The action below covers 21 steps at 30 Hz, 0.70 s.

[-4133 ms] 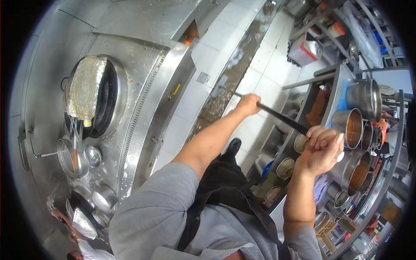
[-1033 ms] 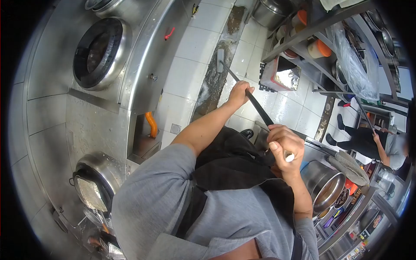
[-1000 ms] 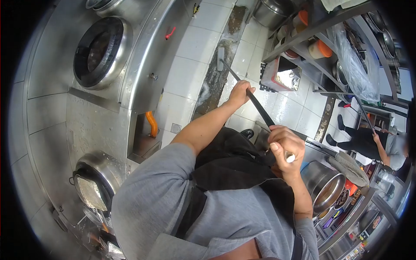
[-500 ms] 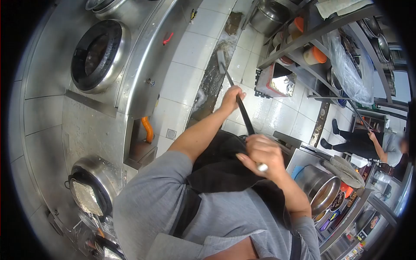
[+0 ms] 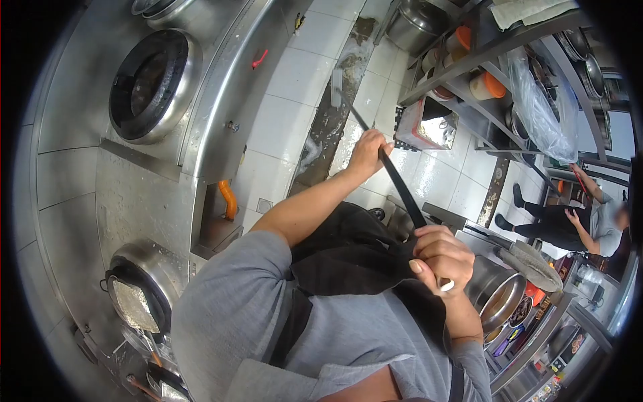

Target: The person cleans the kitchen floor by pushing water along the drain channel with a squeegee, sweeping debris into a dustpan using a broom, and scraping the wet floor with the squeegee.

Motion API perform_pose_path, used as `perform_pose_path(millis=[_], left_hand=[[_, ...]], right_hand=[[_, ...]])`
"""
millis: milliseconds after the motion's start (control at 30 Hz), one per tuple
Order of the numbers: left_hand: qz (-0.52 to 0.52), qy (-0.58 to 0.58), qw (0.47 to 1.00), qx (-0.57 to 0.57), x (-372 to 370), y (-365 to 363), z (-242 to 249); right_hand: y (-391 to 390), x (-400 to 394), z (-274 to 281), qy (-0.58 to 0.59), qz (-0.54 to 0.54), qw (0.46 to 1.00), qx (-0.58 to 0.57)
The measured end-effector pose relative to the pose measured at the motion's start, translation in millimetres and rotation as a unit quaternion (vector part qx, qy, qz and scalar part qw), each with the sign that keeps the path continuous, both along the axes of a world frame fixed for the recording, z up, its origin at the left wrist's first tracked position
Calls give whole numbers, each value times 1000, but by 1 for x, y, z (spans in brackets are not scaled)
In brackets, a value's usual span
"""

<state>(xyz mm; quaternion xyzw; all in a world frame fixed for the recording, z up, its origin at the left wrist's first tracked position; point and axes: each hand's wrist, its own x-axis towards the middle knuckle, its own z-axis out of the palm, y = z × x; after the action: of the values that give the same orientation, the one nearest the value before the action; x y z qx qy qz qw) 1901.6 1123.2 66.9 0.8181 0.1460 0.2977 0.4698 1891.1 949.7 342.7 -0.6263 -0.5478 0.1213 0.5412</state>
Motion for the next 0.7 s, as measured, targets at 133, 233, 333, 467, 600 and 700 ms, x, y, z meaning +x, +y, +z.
perform_pose_path(millis=[133, 233, 333, 467, 600, 700], left_hand=[[-4, 35, 999, -14, -12, -5, -34], [-28, 57, 998, -23, 8, 18, -68], [-39, 60, 997, -9, 30, 36, -74], [-17, 47, 999, 7, 45, 20, -48], [-40, -13, 999, -21, 43, -14, -3], [-98, 62, 993, 15, 53, -12, -3]], right_hand=[[14, -2, -24, -6, 29, 1000, -9], [26, 6, -64, -8, 14, 999, -27], [36, 19, -69, 12, -45, 999, -20], [35, 28, -48, 23, -123, 992, -4], [-2, 27, -31, 127, -292, 945, 76], [-10, 27, -24, 195, -323, 921, 97]])
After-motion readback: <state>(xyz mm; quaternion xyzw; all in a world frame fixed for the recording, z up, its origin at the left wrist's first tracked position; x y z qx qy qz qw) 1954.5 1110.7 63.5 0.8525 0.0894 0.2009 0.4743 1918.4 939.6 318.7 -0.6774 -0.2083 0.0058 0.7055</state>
